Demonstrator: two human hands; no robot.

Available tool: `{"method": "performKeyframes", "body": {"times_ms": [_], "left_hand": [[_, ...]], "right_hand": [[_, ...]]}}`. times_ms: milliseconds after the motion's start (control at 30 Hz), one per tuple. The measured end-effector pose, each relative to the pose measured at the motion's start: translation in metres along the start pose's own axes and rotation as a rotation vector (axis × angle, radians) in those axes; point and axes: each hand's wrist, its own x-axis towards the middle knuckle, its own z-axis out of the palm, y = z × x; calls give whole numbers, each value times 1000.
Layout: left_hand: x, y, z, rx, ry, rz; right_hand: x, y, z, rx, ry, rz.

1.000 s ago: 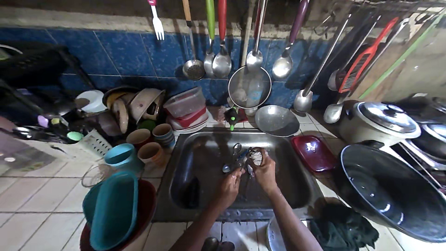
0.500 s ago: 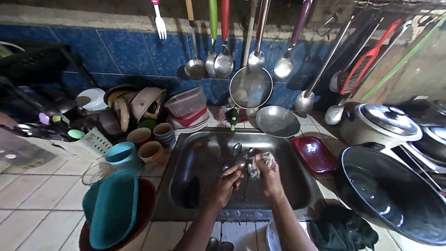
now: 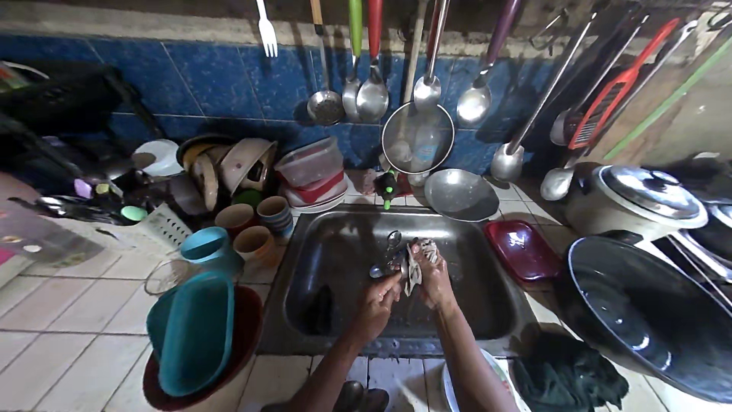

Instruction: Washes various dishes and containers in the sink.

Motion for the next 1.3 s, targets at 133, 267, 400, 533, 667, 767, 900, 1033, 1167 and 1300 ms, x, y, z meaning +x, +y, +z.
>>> {"method": "performKeyframes", "body": {"times_ms": [133,267,400,533,667,767,900,1033,1167,1300], "left_hand": [[3,5,-5,60,-12,-146],[-11,7,-10,169,-52,-175],[-20,7,-10,163,-34,-122],[-17,6,-18,152,-24,-164],[-29,-13,-14,288,47,68],[-33,-20,-8,435,136,258],[-34,-37,-4,400,205,372],[-42,-22,-22,144,156,66],[-90,-15,-72,546,105,-61],[-150,-25,-109,791,-7,-271]], "right_hand": [[-12,10,8,-325,-111,-130],[-8,15,13,-210,22,-1],[-3,10,16,-165,56,69],[-17,18,27,-185,-29,7],[-15,14,36,84,108,154],[-14,8,43,235,185,230],[-16,9,49,334,257,335],[-9,10,25,185,207,312],[-6,-13,-38,104,210,264],[-43,-58,-80,-172,146,198]]}}
